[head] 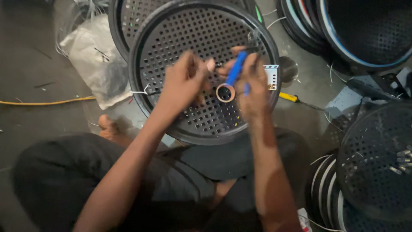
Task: The person sits on the floor and assembles a small electronic device by connecting wires to a circuit board and securing them with electrical tape. They use pliers to strip wire ends and wrap tape around connections.
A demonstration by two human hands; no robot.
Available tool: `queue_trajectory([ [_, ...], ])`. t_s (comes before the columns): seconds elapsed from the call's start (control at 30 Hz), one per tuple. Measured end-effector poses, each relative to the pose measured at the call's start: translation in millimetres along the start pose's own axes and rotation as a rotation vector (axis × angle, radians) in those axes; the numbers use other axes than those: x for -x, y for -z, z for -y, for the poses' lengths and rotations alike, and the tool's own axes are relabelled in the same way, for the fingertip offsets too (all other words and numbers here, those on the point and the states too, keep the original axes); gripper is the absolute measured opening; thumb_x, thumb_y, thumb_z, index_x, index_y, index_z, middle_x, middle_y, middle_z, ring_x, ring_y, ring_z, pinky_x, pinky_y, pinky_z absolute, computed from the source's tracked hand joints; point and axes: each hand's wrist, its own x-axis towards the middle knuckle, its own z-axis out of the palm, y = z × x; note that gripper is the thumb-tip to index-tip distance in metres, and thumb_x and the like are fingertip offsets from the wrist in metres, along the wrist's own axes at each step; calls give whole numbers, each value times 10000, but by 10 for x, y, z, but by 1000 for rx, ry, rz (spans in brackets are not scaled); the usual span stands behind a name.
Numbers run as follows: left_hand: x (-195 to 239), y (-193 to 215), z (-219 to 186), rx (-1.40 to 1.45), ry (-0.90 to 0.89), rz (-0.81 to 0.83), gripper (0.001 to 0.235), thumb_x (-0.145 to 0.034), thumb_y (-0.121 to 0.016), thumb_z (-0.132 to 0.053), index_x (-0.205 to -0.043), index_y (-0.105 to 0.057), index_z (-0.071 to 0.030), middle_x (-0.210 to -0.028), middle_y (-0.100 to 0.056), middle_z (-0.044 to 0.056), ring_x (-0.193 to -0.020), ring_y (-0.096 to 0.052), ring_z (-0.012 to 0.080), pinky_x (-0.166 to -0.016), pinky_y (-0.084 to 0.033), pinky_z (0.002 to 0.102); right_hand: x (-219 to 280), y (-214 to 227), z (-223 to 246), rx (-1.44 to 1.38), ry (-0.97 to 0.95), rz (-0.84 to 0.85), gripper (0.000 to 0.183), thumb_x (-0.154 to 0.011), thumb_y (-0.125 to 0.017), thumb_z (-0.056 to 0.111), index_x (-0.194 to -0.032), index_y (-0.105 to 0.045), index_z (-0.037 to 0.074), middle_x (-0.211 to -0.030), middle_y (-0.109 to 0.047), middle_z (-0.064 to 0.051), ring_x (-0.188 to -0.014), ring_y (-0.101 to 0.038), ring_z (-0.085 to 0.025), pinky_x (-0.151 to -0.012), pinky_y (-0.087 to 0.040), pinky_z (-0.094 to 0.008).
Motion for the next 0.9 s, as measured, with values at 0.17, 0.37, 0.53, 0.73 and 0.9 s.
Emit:
queue_trajectory([
  [0.17, -520, -99, 421, 26, -674, -113, 341, -1006, -631, 6, -1336, -548, -25, -1212, -713, 158, -1129, -715, 282, -984, -563, 368, 2, 265, 124, 1363, 194, -96, 435, -968, -725, 406, -1246, -698, 73, -1086, -664, -131, -1060, -605, -316, -921, -463, -491],
  [0.37, -658, -270, 903, 11, -654, 92, 778, -825, -507, 195, -1539, -315, -46, -1582, -521, 174, -1486, -463, 352, -1172, -431, 394, 0, 252, -163, 1795, 284, 41, 478, -889, -857, 390, -1249, -747, 95, -1128, -659, -142, -1100, -576, -356, -964, -395, -520],
  [0.53, -768, -222, 880, 11, -719, 83, 709, -885, -509, 189, -1535, -386, -65, -1538, -597, 131, -1492, -506, 334, -1202, -448, 402, -88, 293, -236, 1809, 318, 16, 463, -919, -857, 400, -1260, -754, 104, -1122, -646, -148, -1093, -576, -354, -968, -392, -515],
  [0.73, -915, -261, 766, -73, -755, 6, 501, -839, -620, 115, -1295, -667, -86, -1155, -739, 124, -1122, -681, 327, -989, -533, 395, -145, 310, -278, 1799, 326, 28, 442, -885, -866, 392, -1210, -762, 110, -1091, -657, -158, -1047, -586, -377, -925, -424, -510],
  [0.9, -1059, -266, 736, -84, -792, 44, 219, -840, -713, 46, -1024, -771, -57, -1008, -739, 142, -985, -702, 338, -874, -553, 408, -160, 327, -303, 1812, 322, 52, 398, -896, -870, 385, -1150, -769, 96, -1012, -673, -162, -963, -621, -375, -844, -486, -495],
])
